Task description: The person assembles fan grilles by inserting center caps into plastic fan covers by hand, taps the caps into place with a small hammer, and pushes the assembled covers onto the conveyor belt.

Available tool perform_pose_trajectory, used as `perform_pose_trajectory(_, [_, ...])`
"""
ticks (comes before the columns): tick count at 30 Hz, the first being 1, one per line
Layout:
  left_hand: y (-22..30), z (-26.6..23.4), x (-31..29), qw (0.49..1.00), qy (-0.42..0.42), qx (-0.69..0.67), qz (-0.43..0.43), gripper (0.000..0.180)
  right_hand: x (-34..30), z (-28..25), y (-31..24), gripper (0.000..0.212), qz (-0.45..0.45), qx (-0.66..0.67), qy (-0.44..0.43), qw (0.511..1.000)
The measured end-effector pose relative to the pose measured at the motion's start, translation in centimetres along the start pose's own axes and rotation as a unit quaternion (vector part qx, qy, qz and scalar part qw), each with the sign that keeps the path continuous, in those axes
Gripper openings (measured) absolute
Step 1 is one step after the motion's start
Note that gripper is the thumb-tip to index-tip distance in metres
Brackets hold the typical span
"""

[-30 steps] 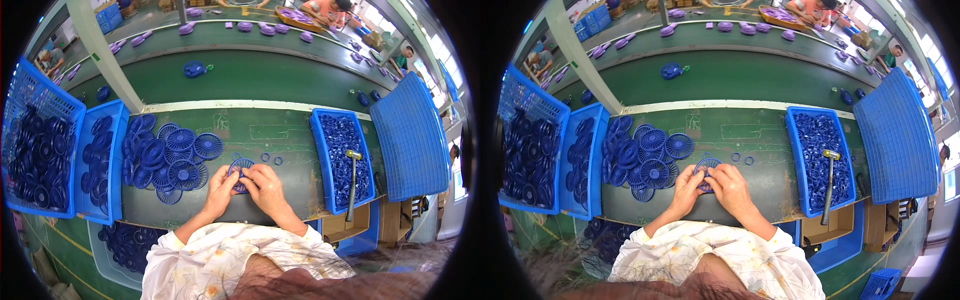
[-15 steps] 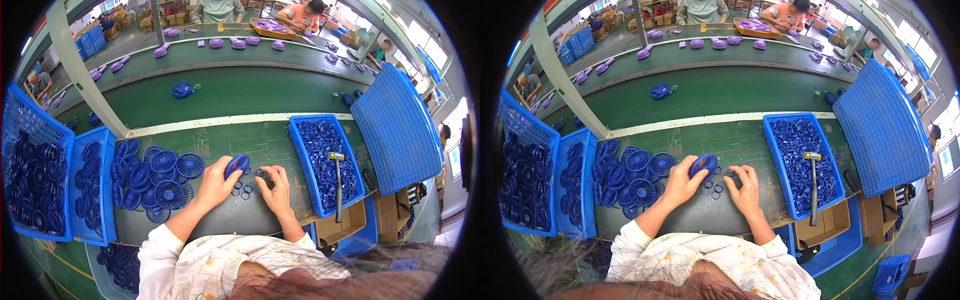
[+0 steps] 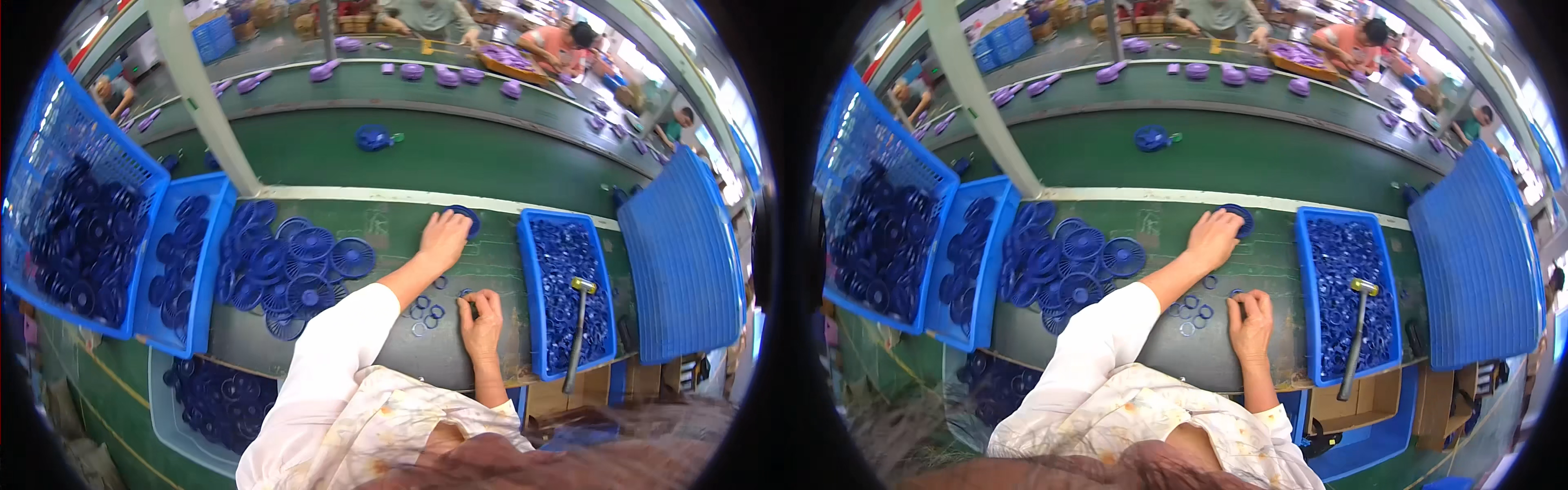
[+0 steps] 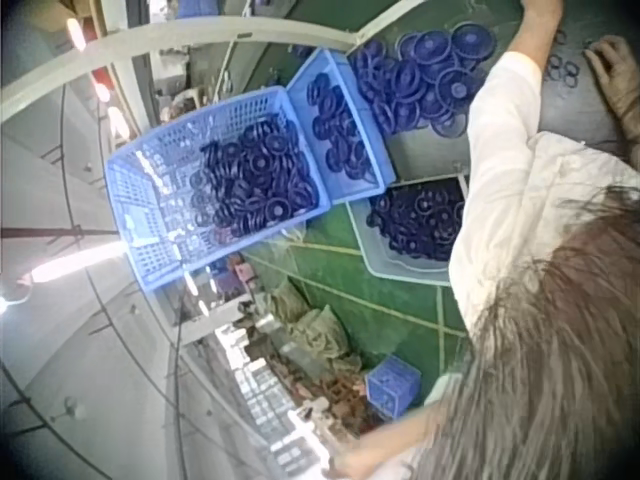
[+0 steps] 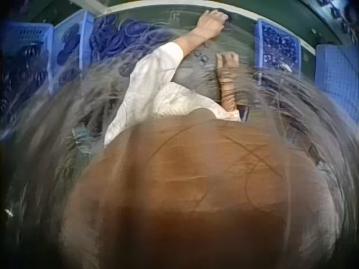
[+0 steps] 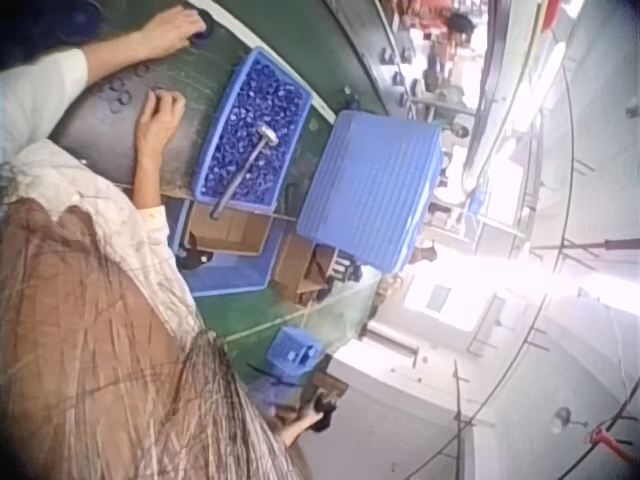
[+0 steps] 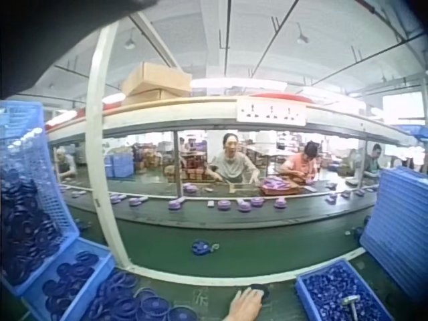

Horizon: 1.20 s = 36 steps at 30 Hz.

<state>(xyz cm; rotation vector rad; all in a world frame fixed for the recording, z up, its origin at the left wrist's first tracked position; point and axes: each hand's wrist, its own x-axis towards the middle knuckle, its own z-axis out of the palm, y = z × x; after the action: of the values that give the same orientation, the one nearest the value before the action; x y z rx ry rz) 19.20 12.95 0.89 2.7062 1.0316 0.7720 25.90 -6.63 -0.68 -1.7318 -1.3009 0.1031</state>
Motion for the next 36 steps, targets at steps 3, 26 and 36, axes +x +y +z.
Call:
perform_pose_trajectory(3, [-1.5,-1.3,-1.7,0.999,0.032,-0.026,0.02,0.034,0.0,0.6,-0.9,0.011,-0.042,0.0,0.002,0.999])
perform_pose_trajectory(26, [-19.5,-8.1,-9.6,0.932,-0.329,0.122,-0.093,0.135,-1.0,0.3,1.5,0.013,0.025,0.137,0.053,0.989])
perform_pose_trajectory(36, [-5.2,-18.2,-11.1,0.989,-0.091,-0.048,-0.103,0.027,-0.1,-0.2,1.9,0.031,0.154,0.356,0.08,0.918])
